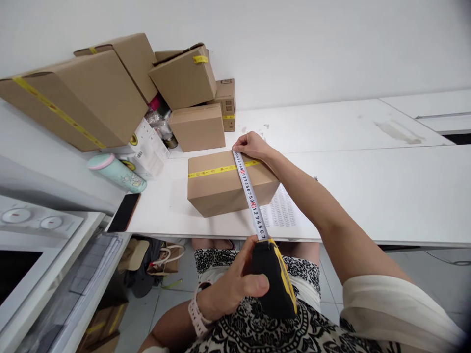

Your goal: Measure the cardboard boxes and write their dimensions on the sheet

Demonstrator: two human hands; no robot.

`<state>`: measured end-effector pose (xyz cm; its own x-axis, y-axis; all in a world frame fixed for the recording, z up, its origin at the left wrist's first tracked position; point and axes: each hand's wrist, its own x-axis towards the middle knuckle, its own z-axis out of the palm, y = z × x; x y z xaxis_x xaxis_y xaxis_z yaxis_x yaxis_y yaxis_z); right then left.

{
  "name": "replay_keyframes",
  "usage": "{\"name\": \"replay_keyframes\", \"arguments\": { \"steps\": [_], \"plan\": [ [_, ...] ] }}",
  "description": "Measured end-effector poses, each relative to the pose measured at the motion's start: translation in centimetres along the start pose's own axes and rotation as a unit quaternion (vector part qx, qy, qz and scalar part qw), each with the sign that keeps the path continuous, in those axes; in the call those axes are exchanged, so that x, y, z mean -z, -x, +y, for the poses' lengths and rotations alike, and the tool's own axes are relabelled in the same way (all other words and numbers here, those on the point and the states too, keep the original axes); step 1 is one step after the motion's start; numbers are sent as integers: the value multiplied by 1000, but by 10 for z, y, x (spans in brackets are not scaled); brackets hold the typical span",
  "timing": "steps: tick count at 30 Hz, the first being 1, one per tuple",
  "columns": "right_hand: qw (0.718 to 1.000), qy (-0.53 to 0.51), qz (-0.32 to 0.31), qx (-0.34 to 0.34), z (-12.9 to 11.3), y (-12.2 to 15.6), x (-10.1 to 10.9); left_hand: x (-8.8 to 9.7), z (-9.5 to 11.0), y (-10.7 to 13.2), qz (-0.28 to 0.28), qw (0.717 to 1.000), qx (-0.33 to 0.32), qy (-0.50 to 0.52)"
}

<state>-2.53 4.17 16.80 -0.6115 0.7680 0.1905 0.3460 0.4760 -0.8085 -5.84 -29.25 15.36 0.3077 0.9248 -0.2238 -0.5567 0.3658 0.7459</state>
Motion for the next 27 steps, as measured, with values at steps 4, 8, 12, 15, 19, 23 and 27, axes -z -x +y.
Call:
{"name": "replay_keyframes", "arguments": {
  "steps": [4, 8, 12, 15, 19, 23, 27],
  "plan": [
    [1000, -3, -2, 1, 1, 0, 0, 2, -1, 0, -5, 1000, 0, 1],
    [1000, -6, 1, 7, 3, -1, 0, 2, -2, 0, -6, 1000, -4, 1],
    [1000, -8, 0, 6, 4, -2, 0, 1, -1, 0, -1, 1000, -2, -3],
    [1000, -8, 0, 8, 4, -2, 0, 0, -1, 0, -3, 1000, -4, -4],
    [1000, -5, -1, 10, 3, -2, 0, 0, -1, 0, -6, 1000, -2, 3],
    [1000, 1, -4, 4, 2, -1, 1, 0, -1, -1, -5, 1000, 2, 6],
    [1000, -2, -2, -1, 1, -1, 1, 1, -1, 0, -5, 1000, 5, 4]
  ]
}}
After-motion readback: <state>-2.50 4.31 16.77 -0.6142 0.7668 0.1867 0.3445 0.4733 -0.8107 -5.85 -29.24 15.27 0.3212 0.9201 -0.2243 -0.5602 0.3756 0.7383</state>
